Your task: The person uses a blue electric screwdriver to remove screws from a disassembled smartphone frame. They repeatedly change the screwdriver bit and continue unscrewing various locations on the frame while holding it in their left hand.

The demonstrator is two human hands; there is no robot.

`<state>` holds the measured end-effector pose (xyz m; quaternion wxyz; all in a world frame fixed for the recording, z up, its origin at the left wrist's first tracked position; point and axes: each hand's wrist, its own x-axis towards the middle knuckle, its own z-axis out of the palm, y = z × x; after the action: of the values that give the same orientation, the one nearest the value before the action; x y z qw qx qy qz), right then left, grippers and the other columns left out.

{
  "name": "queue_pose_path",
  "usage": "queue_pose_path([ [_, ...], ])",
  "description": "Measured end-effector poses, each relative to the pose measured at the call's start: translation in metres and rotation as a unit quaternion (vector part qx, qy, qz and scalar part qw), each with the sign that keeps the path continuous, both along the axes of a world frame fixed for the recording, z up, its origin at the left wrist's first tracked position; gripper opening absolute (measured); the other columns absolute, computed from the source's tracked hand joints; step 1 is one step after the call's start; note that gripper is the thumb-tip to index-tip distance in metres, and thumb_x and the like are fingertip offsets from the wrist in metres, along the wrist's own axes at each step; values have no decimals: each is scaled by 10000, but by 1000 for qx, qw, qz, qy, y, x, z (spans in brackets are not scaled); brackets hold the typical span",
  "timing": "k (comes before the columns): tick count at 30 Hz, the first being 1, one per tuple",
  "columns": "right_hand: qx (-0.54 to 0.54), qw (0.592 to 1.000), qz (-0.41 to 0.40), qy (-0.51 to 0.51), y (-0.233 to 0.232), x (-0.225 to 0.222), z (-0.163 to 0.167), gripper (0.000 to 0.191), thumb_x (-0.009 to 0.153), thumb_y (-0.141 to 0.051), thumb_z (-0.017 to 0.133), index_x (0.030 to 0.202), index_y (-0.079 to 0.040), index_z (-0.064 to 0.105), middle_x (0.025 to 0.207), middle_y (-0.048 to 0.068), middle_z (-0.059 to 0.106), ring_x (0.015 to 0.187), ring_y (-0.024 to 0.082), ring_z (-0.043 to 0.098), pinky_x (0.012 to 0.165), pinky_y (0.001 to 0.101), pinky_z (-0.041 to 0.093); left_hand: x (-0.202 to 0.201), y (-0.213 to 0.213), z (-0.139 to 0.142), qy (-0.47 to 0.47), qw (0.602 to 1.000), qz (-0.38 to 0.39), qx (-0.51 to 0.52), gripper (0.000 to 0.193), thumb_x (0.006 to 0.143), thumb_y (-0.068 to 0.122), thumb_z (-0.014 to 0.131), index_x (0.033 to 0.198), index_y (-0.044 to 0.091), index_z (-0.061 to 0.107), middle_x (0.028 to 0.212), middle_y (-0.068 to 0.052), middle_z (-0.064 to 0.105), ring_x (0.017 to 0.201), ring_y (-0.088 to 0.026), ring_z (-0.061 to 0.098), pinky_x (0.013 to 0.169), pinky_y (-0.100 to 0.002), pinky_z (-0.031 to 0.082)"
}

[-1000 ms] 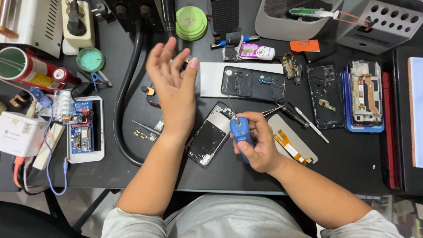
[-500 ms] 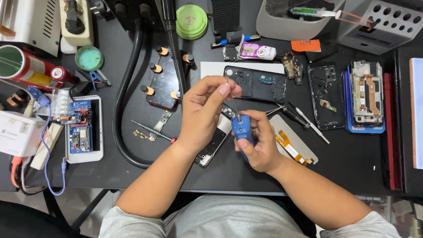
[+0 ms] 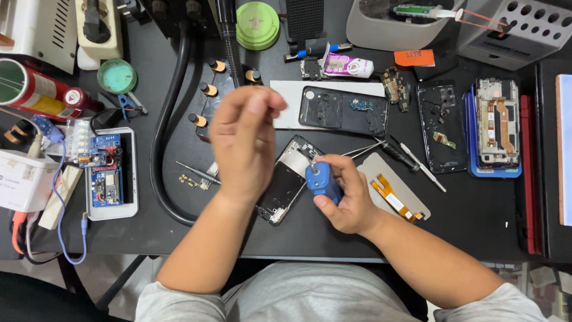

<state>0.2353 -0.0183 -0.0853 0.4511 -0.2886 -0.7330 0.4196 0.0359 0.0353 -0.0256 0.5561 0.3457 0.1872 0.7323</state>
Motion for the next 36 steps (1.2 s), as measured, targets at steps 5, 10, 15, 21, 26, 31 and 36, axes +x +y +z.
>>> queue_pose_path([
  [5,-100,994,2,31,0,0,-3,548,985,-246,667,1394,3,402,1002,96,646,736,124,649,686,258,547,5,8,-1,-50,997,-25,-48,162,1102,180,486,1003,69,548,943,-40,566,919,-153,538,887,-287,451],
  [10,-100,994,3,42,2,3,-4,546,993,-262,664,1398,-3,404,1013,111,644,738,137,656,678,277,557,3,10,-5,-47,996,-64,43,155,1123,172,511,1007,70,527,936,-29,563,916,-156,555,875,-275,464],
  [15,-105,992,4,65,3,6,-7,561,993,-282,654,1407,-12,388,1052,128,635,744,145,656,678,277,561,5,15,4,33,999,23,2,73,1068,89,587,1124,46,569,1046,-39,626,997,-153,617,908,-264,506],
  [21,-113,992,-14,61,4,5,-8,546,1001,-284,642,1404,-16,390,1045,123,639,737,140,647,668,277,559,7,7,2,221,975,-33,-4,205,1029,-7,678,1232,-22,651,1120,-91,713,1077,-172,692,966,-281,558],
  [26,-147,985,22,91,3,7,-8,567,1008,-298,644,1428,-38,365,1069,139,622,750,150,637,695,284,550,6,4,-13,164,980,-113,-24,113,1061,42,651,1161,-9,662,1082,-91,726,1044,-153,704,975,-299,569],
  [31,-227,956,85,164,2,6,-5,568,1026,-343,627,1423,-54,342,1088,160,595,745,161,627,698,299,559,13,7,-22,98,974,-194,-58,134,1083,96,623,1173,-2,639,1091,-99,716,1036,-157,676,914,-279,524],
  [36,-237,953,110,152,1,4,-3,564,1036,-386,626,1406,-50,365,1082,162,601,726,158,621,691,297,552,5,4,-20,39,980,-194,-33,140,1122,111,596,1206,5,631,1089,-96,674,1057,-152,637,923,-272,489],
])
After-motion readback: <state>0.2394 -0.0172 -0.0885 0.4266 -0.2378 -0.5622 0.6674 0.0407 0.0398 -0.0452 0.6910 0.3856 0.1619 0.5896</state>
